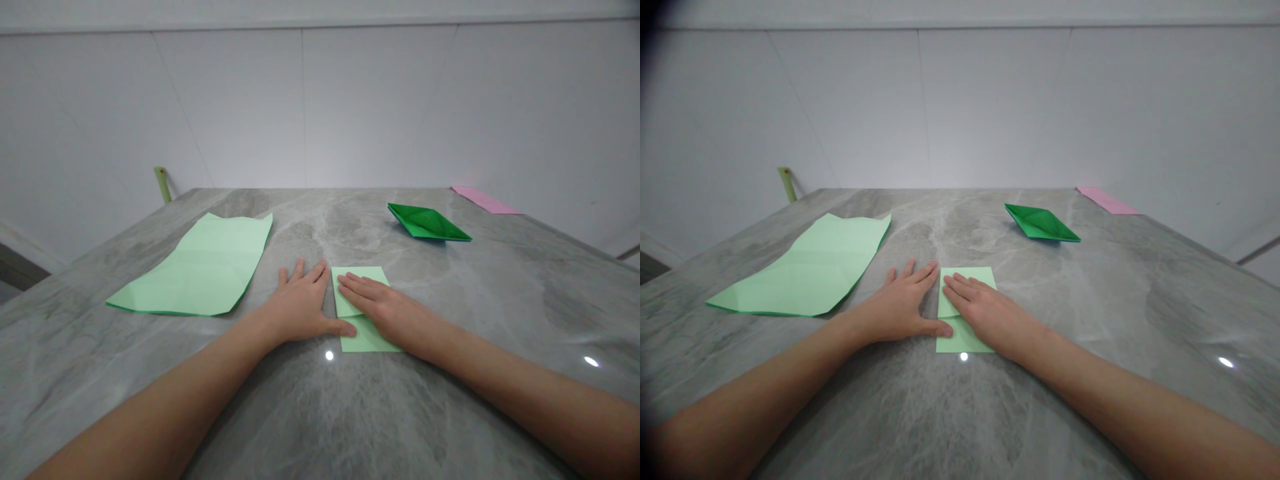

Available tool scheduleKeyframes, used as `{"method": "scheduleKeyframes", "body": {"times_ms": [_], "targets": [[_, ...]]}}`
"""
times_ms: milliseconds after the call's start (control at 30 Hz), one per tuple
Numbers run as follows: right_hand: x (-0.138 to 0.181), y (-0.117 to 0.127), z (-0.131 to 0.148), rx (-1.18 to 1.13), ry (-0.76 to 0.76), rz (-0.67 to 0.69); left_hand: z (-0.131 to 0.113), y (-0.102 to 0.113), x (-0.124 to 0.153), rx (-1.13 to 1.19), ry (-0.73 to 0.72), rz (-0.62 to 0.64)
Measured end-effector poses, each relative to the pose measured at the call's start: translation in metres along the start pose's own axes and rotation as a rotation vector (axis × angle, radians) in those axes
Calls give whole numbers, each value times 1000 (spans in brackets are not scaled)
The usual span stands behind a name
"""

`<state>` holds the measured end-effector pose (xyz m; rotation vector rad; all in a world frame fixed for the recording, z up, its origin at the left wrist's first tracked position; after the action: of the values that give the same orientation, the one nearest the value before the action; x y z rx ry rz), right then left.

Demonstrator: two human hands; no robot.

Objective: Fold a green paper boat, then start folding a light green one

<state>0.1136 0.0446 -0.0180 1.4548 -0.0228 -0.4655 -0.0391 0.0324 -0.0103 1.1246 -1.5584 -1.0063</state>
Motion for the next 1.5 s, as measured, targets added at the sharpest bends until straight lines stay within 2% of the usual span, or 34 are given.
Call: {"method": "scheduleKeyframes", "body": {"times_ms": [667,833,1033,1333,1500], "targets": [[-3,2,3,20,40,23,5,-2,0,-64,-73,11],[-4,2,7,82,68,67,5,-3,1,-56,-68,9],[-4,2,6,63,65,25,5,-3,0,-51,-61,18],[-6,2,9,113,101,34,8,1,-3,5,-43,31],[-5,1,7,139,106,22,10,3,-7,10,-21,-7]]}}
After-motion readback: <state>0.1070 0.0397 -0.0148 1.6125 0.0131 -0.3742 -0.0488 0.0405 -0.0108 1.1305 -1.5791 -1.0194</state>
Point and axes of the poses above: each hand's wrist, its own x-axis away from the middle knuckle, its own y-axis out of the back of the hand, z = x × y, the point moved 5 cm from there along -x, towards the middle knuckle, and after that the axes turned 10 degrees about y, right-handed, at the moved point
